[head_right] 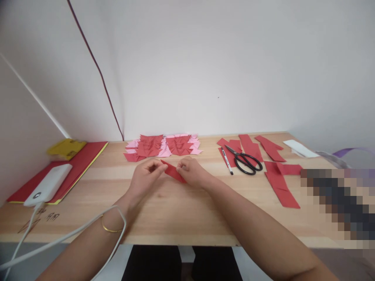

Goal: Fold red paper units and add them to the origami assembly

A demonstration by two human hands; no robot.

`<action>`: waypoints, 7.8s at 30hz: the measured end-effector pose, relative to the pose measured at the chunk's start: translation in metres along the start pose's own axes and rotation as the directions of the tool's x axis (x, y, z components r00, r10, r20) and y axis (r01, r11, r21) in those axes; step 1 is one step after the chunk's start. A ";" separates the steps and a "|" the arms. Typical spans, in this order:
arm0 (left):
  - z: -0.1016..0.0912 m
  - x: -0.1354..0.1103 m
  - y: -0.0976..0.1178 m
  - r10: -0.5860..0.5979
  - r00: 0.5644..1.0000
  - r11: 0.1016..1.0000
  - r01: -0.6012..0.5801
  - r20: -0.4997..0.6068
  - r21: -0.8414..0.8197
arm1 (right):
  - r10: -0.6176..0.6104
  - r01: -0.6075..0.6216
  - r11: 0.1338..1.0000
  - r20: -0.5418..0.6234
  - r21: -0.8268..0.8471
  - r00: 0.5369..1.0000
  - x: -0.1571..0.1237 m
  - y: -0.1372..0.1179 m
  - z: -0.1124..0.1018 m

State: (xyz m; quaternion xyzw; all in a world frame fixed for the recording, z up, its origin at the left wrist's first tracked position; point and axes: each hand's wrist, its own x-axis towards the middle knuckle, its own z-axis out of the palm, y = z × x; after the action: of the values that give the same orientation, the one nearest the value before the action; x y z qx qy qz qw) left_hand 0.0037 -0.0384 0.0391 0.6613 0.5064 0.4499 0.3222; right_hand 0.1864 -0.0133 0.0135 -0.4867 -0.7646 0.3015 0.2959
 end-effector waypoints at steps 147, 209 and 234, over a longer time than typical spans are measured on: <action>-0.023 -0.003 0.007 -0.054 0.795 0.720 -0.389 0.604 0.575 | 0.282 -0.169 0.868 0.183 -0.467 0.942 -0.009 0.001 -0.012; 0.003 -0.004 -0.012 0.042 0.839 0.738 -0.392 0.543 0.549 | -0.012 0.109 0.957 0.341 -0.268 0.940 -0.018 -0.019 -0.016; 0.012 -0.005 -0.014 -0.030 0.861 0.775 -0.301 0.508 0.556 | 0.073 0.040 0.945 0.330 -0.324 0.941 -0.017 -0.019 -0.011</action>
State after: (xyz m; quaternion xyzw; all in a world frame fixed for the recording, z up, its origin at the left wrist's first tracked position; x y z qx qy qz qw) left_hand 0.0084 -0.0386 0.0207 0.8570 0.4759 0.0995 0.1708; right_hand 0.1899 -0.0335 0.0322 -0.4764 -0.8391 0.2522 0.0734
